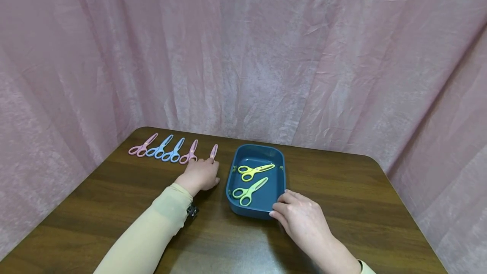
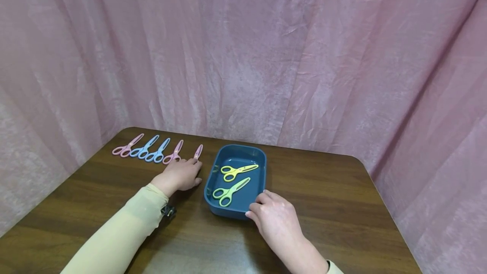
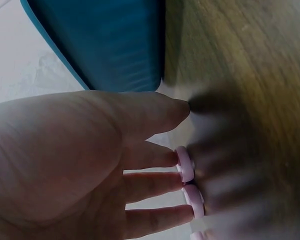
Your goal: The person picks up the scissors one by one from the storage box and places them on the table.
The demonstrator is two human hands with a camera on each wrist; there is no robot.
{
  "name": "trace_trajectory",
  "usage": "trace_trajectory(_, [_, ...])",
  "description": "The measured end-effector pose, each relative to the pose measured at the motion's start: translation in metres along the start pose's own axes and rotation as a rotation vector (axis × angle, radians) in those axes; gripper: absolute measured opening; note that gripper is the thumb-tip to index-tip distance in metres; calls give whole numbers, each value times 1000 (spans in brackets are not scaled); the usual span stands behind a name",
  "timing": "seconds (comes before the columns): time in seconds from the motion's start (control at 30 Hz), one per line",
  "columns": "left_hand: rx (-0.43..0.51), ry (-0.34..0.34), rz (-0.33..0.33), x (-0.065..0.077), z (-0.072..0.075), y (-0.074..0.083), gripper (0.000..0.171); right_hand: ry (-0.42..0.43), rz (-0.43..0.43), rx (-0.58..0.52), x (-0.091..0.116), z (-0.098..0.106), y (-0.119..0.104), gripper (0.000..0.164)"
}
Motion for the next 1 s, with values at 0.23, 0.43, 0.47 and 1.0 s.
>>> trace_trajectory(0.23, [-11, -4, 10, -2, 1, -1, 52, 0, 4, 1, 0, 0, 0, 10])
trace_trajectory(0.43, [-10, -5, 19, -5, 1, -2, 54, -8, -3, -1, 0, 0, 0, 10])
trace_trajectory(0.47, [-8, -6, 21, -6, 0, -3, 54, -6, -2, -1, 0, 0, 0, 10])
trace_trajectory(1.0, [6, -21, 49, -12, -7, -8, 58, 5, 12, 8, 0, 0, 0, 11])
Point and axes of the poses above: each hand's wrist, its own x-axis away from the middle knuckle, its own z-axis out of the back of the hand, y = z × x, the point moved 5 cm from there along -x, towards the middle knuckle, and after that the axes turned 6 degrees about z, right-handed, at the moved point
